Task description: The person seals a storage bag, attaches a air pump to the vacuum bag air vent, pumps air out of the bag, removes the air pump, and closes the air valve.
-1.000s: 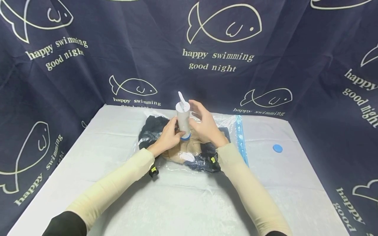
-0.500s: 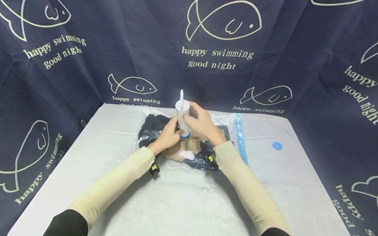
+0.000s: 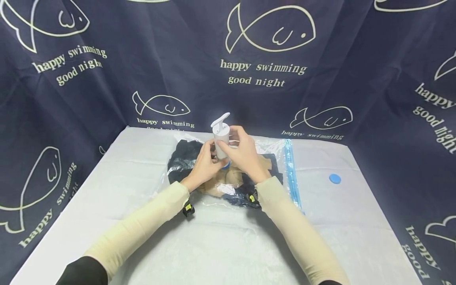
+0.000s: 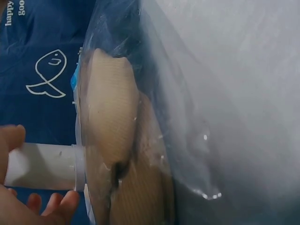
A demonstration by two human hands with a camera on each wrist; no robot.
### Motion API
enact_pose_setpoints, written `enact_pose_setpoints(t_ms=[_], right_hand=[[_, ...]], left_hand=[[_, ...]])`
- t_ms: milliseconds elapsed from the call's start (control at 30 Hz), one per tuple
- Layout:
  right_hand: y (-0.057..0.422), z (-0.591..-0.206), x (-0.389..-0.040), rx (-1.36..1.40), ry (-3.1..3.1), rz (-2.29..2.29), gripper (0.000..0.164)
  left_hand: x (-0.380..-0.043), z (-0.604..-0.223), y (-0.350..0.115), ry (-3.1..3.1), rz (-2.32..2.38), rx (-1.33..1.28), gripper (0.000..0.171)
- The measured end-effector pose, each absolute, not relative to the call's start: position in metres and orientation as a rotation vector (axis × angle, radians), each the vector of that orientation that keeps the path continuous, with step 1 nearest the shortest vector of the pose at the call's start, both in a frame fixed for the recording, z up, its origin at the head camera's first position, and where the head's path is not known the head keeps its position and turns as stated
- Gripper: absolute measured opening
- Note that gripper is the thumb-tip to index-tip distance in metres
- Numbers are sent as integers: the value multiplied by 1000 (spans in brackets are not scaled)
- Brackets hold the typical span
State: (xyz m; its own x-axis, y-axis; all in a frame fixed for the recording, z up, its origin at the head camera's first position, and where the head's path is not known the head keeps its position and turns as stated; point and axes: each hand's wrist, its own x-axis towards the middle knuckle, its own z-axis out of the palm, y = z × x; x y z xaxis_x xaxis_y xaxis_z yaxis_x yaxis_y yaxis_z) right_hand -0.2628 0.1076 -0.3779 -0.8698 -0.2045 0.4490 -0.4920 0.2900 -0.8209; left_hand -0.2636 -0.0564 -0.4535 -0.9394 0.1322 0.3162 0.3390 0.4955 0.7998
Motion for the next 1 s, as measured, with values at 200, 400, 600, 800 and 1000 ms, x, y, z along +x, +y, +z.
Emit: enact_pose_setpoints(t_ms=[200, 400, 600, 800, 1000], right_hand=[[104, -380, -261, 557, -2310, 1599, 52], [109, -380, -260, 589, -2324, 1624, 60], [118, -380, -264, 728, -2305, 1747, 64], [119, -377, -270, 866, -2265, 1773, 58], [115, -375, -272, 919, -2268, 1752, 56]], left_hand=[[-262, -456, -55, -2496, -1452, -357, 61], [-265, -455, -55, -2500, -1476, -424, 50], [-267, -453, -57, -2553, -1432, -498, 49], [-268, -451, -61, -2597, -1358, -569, 48], [-269, -450, -62, -2639, -1331, -603, 46]])
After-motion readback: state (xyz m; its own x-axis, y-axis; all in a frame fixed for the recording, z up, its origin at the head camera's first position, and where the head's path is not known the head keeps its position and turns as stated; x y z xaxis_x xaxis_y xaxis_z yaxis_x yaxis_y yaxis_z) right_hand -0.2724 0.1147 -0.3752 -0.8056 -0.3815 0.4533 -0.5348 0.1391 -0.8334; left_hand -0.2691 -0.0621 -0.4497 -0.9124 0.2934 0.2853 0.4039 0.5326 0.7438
